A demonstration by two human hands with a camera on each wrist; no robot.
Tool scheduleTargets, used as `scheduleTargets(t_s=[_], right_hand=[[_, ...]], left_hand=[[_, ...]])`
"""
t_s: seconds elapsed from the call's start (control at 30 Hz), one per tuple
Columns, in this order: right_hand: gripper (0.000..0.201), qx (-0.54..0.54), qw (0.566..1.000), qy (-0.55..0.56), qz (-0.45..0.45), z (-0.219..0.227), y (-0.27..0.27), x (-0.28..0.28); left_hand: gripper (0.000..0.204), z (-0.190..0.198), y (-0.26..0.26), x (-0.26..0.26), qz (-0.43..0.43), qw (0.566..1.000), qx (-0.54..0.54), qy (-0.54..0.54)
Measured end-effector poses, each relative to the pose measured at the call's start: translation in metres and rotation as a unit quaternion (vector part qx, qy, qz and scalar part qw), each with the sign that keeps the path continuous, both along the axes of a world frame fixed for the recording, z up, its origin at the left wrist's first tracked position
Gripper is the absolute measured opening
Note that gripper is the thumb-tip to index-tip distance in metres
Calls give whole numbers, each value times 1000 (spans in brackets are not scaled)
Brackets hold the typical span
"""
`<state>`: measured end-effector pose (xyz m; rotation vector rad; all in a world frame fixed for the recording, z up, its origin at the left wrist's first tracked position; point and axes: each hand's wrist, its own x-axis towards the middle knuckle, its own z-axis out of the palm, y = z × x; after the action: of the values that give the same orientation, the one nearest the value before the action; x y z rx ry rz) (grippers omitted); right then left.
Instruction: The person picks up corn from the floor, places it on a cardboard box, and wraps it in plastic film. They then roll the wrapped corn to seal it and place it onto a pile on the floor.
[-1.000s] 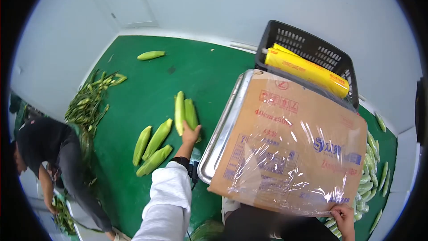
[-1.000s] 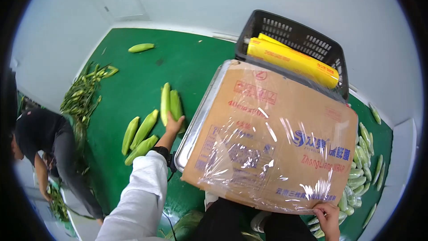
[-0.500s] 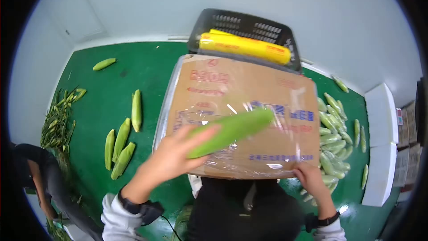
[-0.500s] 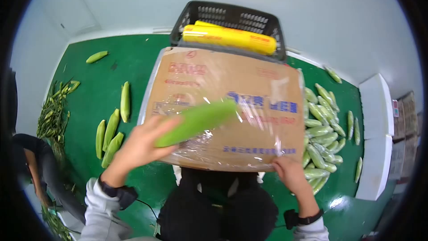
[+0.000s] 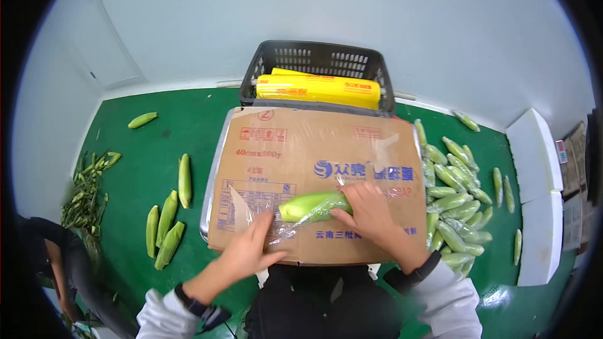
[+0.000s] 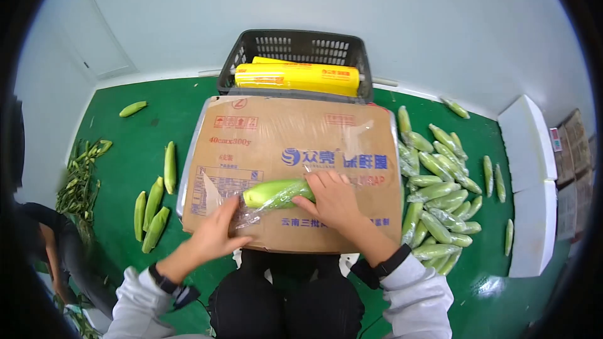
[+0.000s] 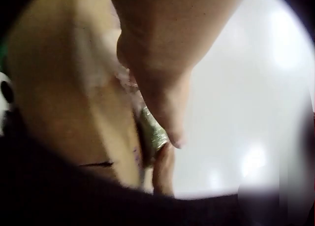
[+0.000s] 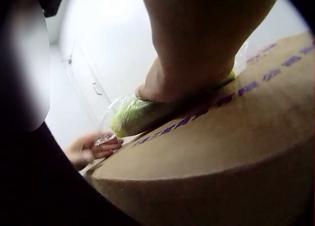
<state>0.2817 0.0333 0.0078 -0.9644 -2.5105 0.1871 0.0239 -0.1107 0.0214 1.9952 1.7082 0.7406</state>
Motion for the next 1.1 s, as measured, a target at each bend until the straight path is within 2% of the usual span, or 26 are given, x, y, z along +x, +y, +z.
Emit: scheduleTargets(t_s=[0.07,0.1,0.13,0.17,0.23,0.27,0.3,0.33,0.4,0.43,0.47,0.57,0.6,0.63,0.67,0.7,0.77,0.8,0.87,0.93,1.0,1.07,1.1], right_hand=[[47,18,1000,14,1,-7,2,-1],[46,32,999,18,6,-4,6,-3],[45,46,999,19,13,-3,10,-3],[45,36,998,14,39,-7,14,-2],[45,29,996,10,86,-11,23,1],[45,19,997,-10,74,-9,22,1],[46,8,997,-29,64,-5,19,1],[47,-1,997,-44,61,-3,18,-1],[46,-69,994,-80,6,2,-14,13],[46,-193,971,-140,11,16,-24,11],[46,-310,929,-204,15,30,-30,10],[45,-294,942,-152,-43,52,-21,-9],[47,-172,977,-124,24,49,-14,-13],[49,-47,991,-89,93,45,-5,-16],[51,80,983,-46,161,43,1,-24],[56,125,978,-94,139,48,2,-36],[59,42,990,-69,116,24,39,-45],[61,-4,994,-61,95,15,49,-45],[65,-22,985,-124,119,19,39,-41],[68,-30,978,-143,152,31,27,-40],[70,-44,974,-129,180,51,-9,-8],[68,-178,927,-189,270,73,-39,24],[67,-249,918,-202,233,81,-54,37]], left_hand=[[28,0,-25,-35,-107,986,46,119],[18,7,-22,-43,2,1000,6,21],[7,33,-2,-46,116,989,-33,-80],[6,51,35,-41,82,977,195,41],[7,51,107,-16,3,954,297,47],[4,31,128,-3,-108,969,197,99],[12,14,143,13,-214,961,90,150],[15,5,136,43,-172,933,13,315],[25,37,100,52,-226,948,-111,196],[38,31,60,58,-192,963,-71,175],[53,23,31,64,-159,975,-28,152],[71,13,45,50,-142,973,50,173],[70,4,69,45,-100,977,97,161],[68,-5,104,36,-56,977,144,150],[68,-10,139,22,-51,977,146,147],[68,-10,169,7,-46,977,149,146],[64,-7,209,0,-157,949,-58,266],[63,2,219,1,-154,939,-101,289],[60,22,224,19,-161,913,-185,327],[57,17,223,23,-123,935,-185,277],[54,8,217,18,-100,948,-176,247],[51,2,218,14,-114,951,-150,245],[51,0,213,11,-126,961,-120,214]])
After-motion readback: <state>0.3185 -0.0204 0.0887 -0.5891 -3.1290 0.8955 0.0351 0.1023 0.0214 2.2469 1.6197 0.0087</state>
